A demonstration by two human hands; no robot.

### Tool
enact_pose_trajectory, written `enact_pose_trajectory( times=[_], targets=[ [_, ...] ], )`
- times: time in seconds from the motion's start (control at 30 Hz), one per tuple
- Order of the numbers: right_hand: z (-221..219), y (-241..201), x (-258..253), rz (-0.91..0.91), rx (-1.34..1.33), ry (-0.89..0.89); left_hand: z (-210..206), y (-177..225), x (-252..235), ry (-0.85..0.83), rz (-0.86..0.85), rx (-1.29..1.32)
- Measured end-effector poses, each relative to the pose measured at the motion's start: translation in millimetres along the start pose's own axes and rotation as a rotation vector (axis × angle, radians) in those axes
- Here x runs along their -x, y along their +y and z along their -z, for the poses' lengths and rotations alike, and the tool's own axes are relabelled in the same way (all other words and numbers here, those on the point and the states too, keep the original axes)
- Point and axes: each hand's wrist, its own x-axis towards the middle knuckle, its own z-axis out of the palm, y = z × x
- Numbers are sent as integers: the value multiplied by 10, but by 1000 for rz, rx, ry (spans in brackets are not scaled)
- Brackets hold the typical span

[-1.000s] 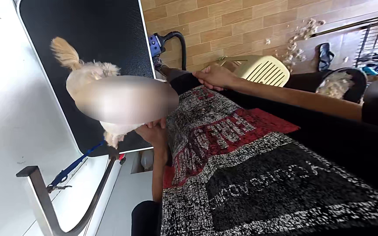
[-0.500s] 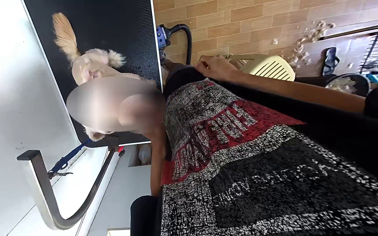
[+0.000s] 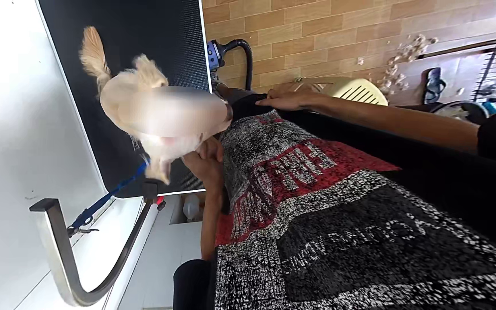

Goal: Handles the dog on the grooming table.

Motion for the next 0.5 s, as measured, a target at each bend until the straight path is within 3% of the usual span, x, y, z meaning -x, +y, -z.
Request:
enact_pose_trajectory(
  times=[0.17, 0.33, 0.5],
  targets=[
    [27, -73, 170, 96, 58, 41, -33, -66, 26, 7, 39, 46],
    [173, -365, 312, 388, 88, 89, -42, -50, 0, 2, 39, 39],
    [336, -777, 516, 716, -4, 382, -43, -67, -17, -12, 41, -23]
  ],
)
